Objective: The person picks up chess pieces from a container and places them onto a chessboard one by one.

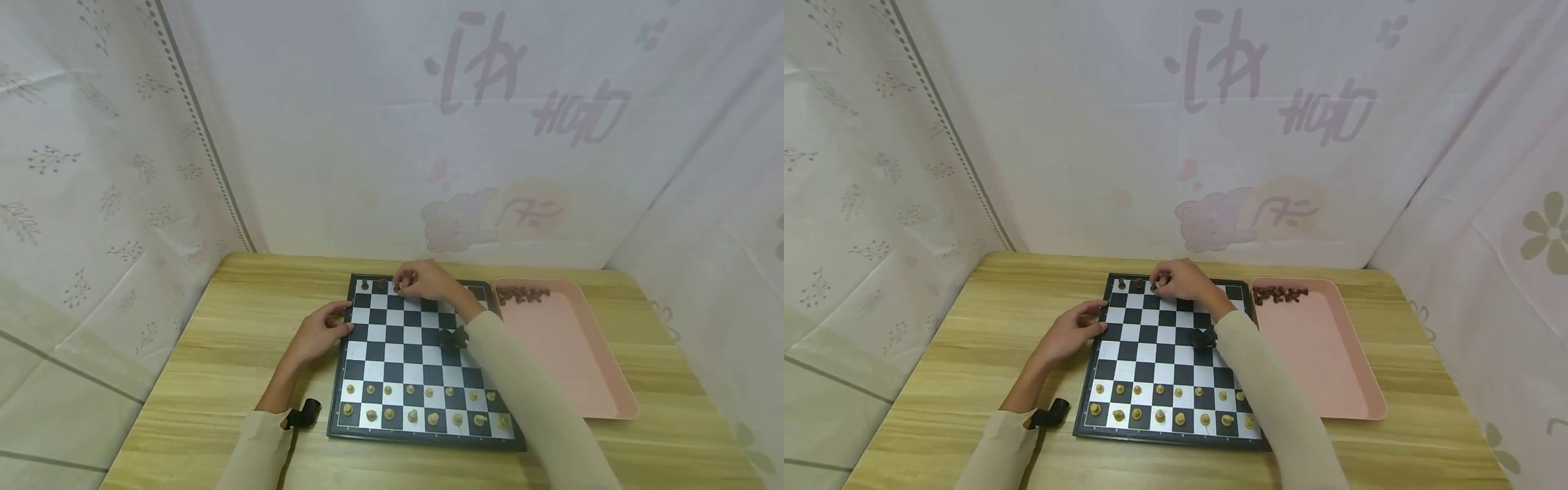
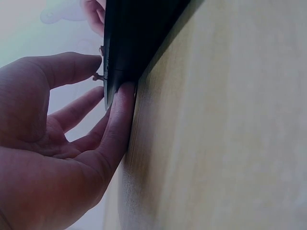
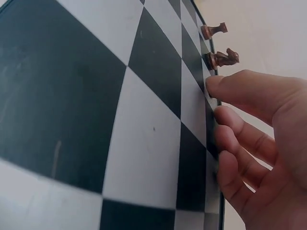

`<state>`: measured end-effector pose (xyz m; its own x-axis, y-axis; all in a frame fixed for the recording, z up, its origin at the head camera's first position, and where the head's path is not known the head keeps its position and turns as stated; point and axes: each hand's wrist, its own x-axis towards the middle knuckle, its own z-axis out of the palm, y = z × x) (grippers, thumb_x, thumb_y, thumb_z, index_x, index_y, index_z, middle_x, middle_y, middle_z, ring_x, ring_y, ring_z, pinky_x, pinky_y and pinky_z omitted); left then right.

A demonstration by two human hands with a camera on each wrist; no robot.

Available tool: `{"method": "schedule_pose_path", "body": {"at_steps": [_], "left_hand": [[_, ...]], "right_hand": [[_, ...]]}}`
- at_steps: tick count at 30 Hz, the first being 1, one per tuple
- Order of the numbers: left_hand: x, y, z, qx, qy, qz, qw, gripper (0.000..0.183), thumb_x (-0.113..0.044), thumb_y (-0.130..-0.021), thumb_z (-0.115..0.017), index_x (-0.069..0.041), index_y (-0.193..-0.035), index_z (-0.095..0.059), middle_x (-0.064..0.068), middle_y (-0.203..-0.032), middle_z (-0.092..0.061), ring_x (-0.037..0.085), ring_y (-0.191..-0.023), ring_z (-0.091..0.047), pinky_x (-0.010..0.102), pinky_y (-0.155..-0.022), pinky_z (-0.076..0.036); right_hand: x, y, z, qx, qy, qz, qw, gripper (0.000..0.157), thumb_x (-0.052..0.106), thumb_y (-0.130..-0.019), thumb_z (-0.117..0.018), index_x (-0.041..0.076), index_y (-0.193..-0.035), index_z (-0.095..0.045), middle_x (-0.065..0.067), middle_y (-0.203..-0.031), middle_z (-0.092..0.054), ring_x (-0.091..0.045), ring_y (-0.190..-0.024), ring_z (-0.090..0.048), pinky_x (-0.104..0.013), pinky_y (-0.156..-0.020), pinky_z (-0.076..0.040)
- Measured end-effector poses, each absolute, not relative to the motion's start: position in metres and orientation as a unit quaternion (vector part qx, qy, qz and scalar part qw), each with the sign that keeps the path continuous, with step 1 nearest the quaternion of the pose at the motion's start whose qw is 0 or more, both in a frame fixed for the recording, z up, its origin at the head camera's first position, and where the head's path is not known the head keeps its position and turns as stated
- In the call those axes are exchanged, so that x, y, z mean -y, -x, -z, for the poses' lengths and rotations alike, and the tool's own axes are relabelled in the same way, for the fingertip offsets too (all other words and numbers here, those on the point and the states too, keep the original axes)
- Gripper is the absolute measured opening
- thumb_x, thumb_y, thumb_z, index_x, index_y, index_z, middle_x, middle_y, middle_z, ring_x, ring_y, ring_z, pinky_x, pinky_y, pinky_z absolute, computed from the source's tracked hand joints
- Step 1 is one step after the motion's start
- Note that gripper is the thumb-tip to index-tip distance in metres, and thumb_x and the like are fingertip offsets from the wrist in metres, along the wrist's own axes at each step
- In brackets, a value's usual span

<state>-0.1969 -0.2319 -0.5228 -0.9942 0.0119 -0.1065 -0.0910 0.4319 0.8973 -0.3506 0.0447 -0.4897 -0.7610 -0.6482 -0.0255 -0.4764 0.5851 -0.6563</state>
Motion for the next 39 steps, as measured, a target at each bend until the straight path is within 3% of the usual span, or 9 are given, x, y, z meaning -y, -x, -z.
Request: {"method": "schedule_pose_path", "body": {"at_steps": [8, 15, 25, 30, 35, 39], "left_hand": [[0.232, 0.196, 0.521, -0.846, 0.023, -0.53, 0.05, 0.052, -0.013, -0.102, -0.075, -0.011, -0.153, -0.065, 0.016, -0.14, -0.07, 0.027, -0.105, -0.072, 0.037, -0.082, -0.054], [0.232, 0.196, 0.521, -0.847, 0.024, -0.529, 0.05, 0.051, -0.013, -0.103, -0.075, -0.011, -0.153, -0.065, 0.017, -0.142, -0.069, 0.028, -0.105, -0.072, 0.038, -0.082, -0.054], [0.231, 0.196, 0.522, -0.849, 0.023, -0.525, 0.051, 0.051, -0.013, -0.103, -0.074, -0.012, -0.153, -0.065, 0.017, -0.142, -0.069, 0.028, -0.107, -0.072, 0.042, -0.087, -0.055], [0.232, 0.195, 0.521, -0.848, 0.02, -0.527, 0.048, 0.05, -0.012, -0.103, -0.074, -0.01, -0.152, -0.065, 0.018, -0.141, -0.069, 0.028, -0.107, -0.072, 0.043, -0.087, -0.055], [0.233, 0.194, 0.521, -0.847, 0.018, -0.53, 0.049, 0.049, -0.013, -0.104, -0.074, -0.01, -0.152, -0.065, 0.018, -0.141, -0.069, 0.028, -0.108, -0.072, 0.043, -0.087, -0.056], [0.233, 0.194, 0.522, -0.848, 0.01, -0.527, 0.047, 0.049, -0.014, -0.104, -0.074, -0.009, -0.152, -0.066, 0.018, -0.141, -0.069, 0.029, -0.11, -0.072, 0.043, -0.086, -0.056]], "right_hand": [[-0.069, 0.35, 0.489, -0.891, 0.315, 0.313, 0.099, 0.035, 0.009, -0.092, -0.086, 0.008, -0.126, -0.078, 0.003, -0.096, -0.073, -0.019, -0.088, -0.068, -0.039, -0.08, -0.057], [-0.101, 0.343, 0.478, -0.89, 0.301, 0.33, 0.085, 0.031, 0.009, -0.095, -0.083, 0.004, -0.126, -0.079, 0.0, -0.099, -0.075, -0.021, -0.087, -0.07, -0.041, -0.076, -0.057], [-0.164, 0.333, 0.468, -0.916, 0.24, 0.321, 0.034, 0.025, 0.015, -0.099, -0.081, 0.007, -0.122, -0.081, -0.002, -0.102, -0.076, -0.028, -0.095, -0.071, -0.043, -0.078, -0.059], [-0.197, 0.329, 0.465, -0.922, 0.223, 0.317, 0.003, 0.022, 0.018, -0.105, -0.074, 0.007, -0.123, -0.08, -0.008, -0.108, -0.077, -0.028, -0.094, -0.07, -0.04, -0.071, -0.058], [-0.227, 0.328, 0.464, -0.919, 0.175, 0.351, 0.023, 0.025, 0.019, -0.106, -0.073, 0.005, -0.126, -0.077, -0.013, -0.108, -0.076, -0.033, -0.084, -0.073, -0.041, -0.067, -0.06], [-0.248, 0.324, 0.465, -0.915, 0.116, 0.384, 0.045, 0.031, 0.034, -0.103, -0.081, 0.011, -0.123, -0.078, -0.012, -0.103, -0.079, -0.036, -0.086, -0.075, -0.045, -0.075, -0.063]]}}
